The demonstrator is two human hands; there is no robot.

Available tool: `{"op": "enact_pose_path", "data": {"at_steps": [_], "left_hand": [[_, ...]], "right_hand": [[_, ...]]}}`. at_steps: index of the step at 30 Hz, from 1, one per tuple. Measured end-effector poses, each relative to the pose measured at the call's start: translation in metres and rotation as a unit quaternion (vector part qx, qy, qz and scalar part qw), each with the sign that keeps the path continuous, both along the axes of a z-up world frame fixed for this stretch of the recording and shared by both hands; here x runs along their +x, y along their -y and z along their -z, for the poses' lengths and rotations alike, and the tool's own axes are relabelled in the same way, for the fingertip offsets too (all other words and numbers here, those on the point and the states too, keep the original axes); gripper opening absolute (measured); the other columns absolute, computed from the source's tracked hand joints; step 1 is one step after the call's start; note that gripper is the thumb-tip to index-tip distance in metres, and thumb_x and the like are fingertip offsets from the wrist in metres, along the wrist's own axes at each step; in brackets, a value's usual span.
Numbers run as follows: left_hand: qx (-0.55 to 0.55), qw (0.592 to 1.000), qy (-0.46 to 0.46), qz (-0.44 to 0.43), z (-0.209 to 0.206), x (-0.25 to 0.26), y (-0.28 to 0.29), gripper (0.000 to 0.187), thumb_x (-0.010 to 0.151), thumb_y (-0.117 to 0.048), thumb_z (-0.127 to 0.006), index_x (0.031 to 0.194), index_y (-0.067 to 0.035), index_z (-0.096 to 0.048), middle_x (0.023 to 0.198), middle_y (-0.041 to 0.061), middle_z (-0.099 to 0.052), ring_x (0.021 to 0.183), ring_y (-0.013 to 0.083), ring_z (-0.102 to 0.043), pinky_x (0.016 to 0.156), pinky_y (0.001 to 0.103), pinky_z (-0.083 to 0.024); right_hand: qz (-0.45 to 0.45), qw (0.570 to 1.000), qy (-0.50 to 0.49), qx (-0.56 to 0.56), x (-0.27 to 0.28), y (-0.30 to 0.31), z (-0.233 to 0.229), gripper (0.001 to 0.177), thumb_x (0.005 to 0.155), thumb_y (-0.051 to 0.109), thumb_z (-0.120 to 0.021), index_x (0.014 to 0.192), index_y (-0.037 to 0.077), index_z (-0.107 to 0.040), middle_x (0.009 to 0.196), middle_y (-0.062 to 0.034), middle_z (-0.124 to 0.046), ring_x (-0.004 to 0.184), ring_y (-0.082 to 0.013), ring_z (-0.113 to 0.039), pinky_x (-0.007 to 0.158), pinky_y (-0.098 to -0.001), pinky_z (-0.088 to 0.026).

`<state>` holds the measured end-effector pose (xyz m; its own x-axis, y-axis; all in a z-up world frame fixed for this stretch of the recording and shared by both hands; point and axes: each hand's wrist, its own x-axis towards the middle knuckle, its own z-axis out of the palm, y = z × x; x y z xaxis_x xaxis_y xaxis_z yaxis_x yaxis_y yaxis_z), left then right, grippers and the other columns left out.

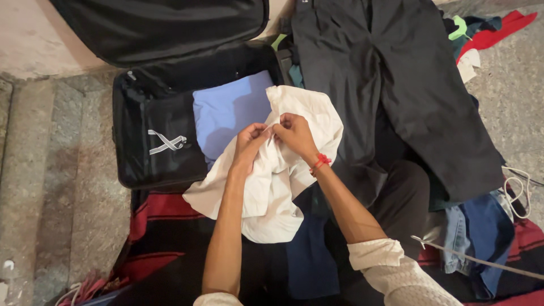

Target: The person sits on the floor and folds a white shirt, smoothing it out before placing it aside. They then pick up a pair of light blue shorts from an open suitcase, unfold them, and fold them neatly. Finally, they retrieve a pair of black trousers from the suitcase and begin to unfold them.

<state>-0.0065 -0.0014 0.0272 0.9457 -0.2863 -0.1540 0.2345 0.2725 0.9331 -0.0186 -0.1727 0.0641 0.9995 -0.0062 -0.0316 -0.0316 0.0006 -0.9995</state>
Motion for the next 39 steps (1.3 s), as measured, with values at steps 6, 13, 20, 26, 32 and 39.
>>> {"op": "enact_pose_path", "data": {"at_steps": [6,13,20,26,32,39], "left_hand": [[0.004,1.000,-0.014,-0.003,-0.007,-0.001,0.003,0.014,0.095,-0.009,-0.072,0.104,0.002,-0.072,0.088,0.003,-0.071,0.076,0.0086,-0.064,0.068,0.023,-0.052],[-0.020,0.999,-0.031,-0.025,0.010,0.000,-0.003,0.014,0.096,-0.008,-0.069,0.104,0.003,-0.073,0.089,0.004,-0.072,0.077,0.0098,-0.065,0.070,0.024,-0.053],[0.070,0.996,0.053,-0.030,0.016,0.001,-0.002,0.014,0.097,-0.008,-0.067,0.102,0.003,-0.075,0.087,0.003,-0.071,0.078,0.0078,-0.061,0.071,0.024,-0.050],[0.148,0.981,0.117,-0.054,0.008,-0.003,0.002,0.021,0.095,-0.014,-0.068,0.100,0.005,-0.074,0.082,0.001,-0.070,0.074,0.0063,-0.058,0.066,0.025,-0.047],[0.263,0.952,0.151,-0.050,-0.011,-0.006,0.006,0.031,0.095,-0.025,-0.072,0.092,0.006,-0.075,0.069,0.001,-0.063,0.064,0.0065,-0.050,0.057,0.028,-0.042],[0.134,0.984,0.114,-0.030,-0.003,-0.002,0.007,0.025,0.097,-0.021,-0.069,0.095,0.004,-0.074,0.078,-0.004,-0.067,0.071,0.0034,-0.056,0.062,0.025,-0.046]], "right_hand": [[-0.038,0.997,-0.010,0.061,0.007,0.007,0.007,0.009,0.092,0.004,-0.064,0.088,-0.004,-0.064,0.080,-0.0061,-0.071,0.069,-0.0112,-0.070,0.066,-0.0241,-0.056],[-0.126,0.991,-0.033,0.020,0.006,0.019,-0.009,0.008,0.094,0.004,-0.064,0.091,-0.004,-0.066,0.086,-0.0086,-0.073,0.079,-0.0117,-0.074,0.073,-0.0234,-0.059],[-0.112,0.989,-0.101,0.005,0.006,0.020,-0.016,0.012,0.094,0.002,-0.066,0.086,-0.006,-0.064,0.082,-0.0145,-0.075,0.072,-0.0159,-0.075,0.063,-0.0279,-0.063],[-0.106,0.990,-0.083,-0.040,0.007,0.018,-0.015,0.014,0.093,0.003,-0.068,0.082,-0.006,-0.065,0.079,-0.0139,-0.075,0.062,-0.0143,-0.071,0.056,-0.0273,-0.061],[-0.097,0.993,-0.044,-0.045,0.004,0.017,-0.010,0.015,0.093,0.004,-0.069,0.081,-0.005,-0.065,0.077,-0.0116,-0.075,0.059,-0.0119,-0.069,0.055,-0.0254,-0.058],[-0.015,0.995,-0.008,-0.099,-0.002,0.007,-0.007,0.018,0.087,0.006,-0.074,0.077,-0.004,-0.063,0.067,-0.0088,-0.072,0.055,-0.0113,-0.066,0.050,-0.0258,-0.052]]}}
